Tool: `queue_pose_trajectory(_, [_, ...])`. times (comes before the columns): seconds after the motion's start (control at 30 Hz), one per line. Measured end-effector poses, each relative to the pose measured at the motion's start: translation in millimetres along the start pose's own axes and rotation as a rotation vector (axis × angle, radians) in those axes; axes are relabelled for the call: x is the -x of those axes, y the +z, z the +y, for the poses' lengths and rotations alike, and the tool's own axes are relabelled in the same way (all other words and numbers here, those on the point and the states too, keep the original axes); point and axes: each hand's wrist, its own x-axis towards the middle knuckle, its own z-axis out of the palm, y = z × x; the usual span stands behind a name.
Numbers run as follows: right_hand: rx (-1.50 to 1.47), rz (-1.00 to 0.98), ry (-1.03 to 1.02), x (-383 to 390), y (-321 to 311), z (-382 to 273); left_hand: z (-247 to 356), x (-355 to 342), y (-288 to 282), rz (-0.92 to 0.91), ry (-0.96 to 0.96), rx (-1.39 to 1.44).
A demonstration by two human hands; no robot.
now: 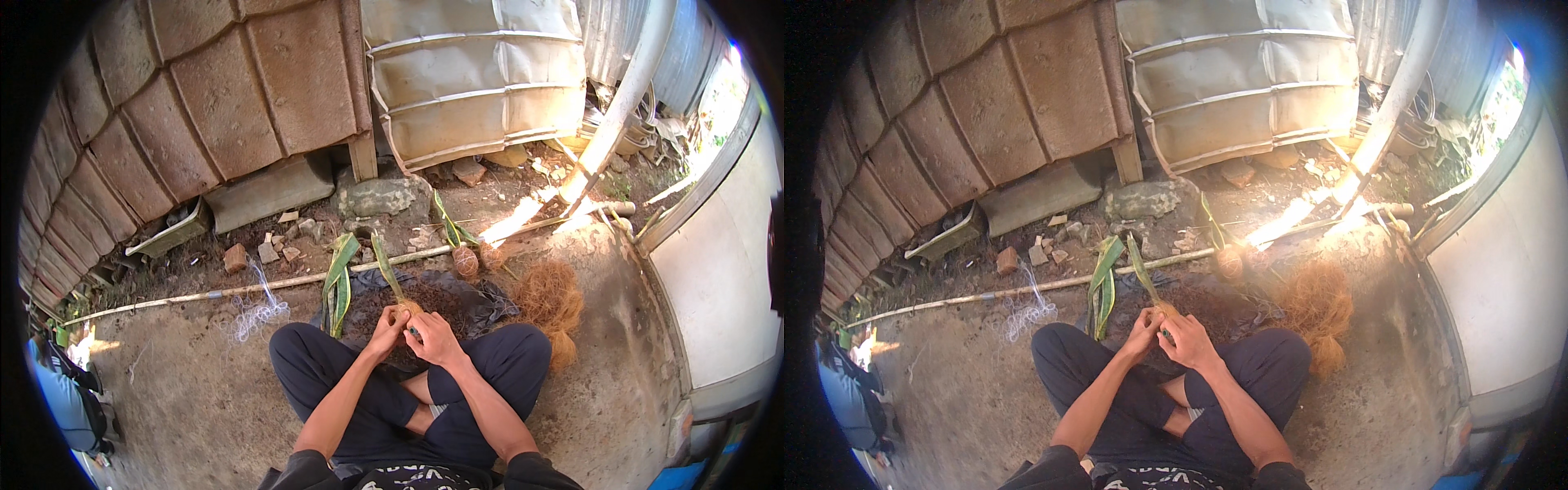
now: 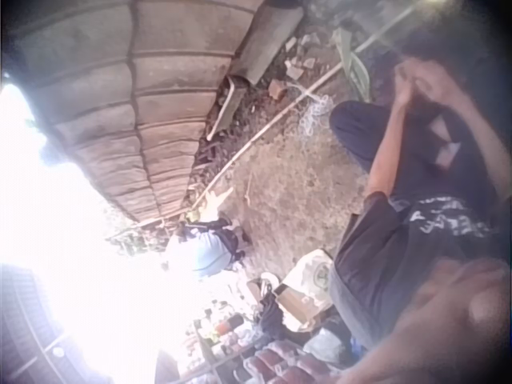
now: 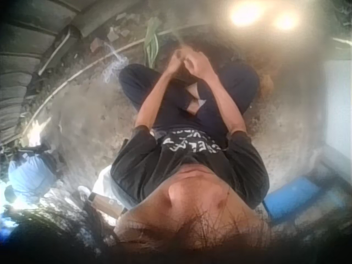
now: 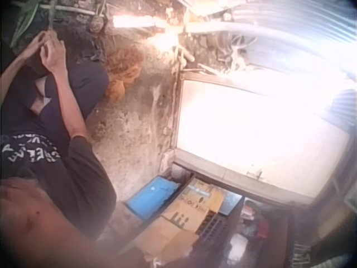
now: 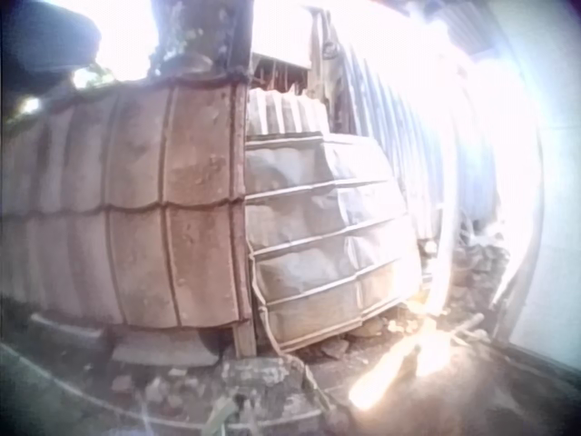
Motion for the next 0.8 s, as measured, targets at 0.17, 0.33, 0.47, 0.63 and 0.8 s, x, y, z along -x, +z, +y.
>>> queue_pose_trajectory(0.17, [0.015,-0.055,-0.010,0.7,5.6,1.2,-4.0,-1.7,-2.1,0.011,0.014,0.112])
queue_pose_trajectory(0.33, [-0.021,-0.111,0.006,3.3,13.2,-1.7,-7.4,-8.5,-6.0,0.116,0.021,0.339])
queue_pose_trajectory(0.47, [-0.056,-0.085,0.031,4.8,15.9,-0.7,7.8,-4.4,-2.4,0.123,0.030,0.526])
queue_pose_trajectory(0.63, [-0.141,-0.144,0.122,1.5,13.0,-4.7,7.5,-4.5,-12.3,0.038,0.037,0.597])
queue_pose_trajectory(0.8, [-0.255,-0.159,0.219,2.2,13.7,-4.2,12.6,-3.8,-12.6,-0.012,0.037,0.589])
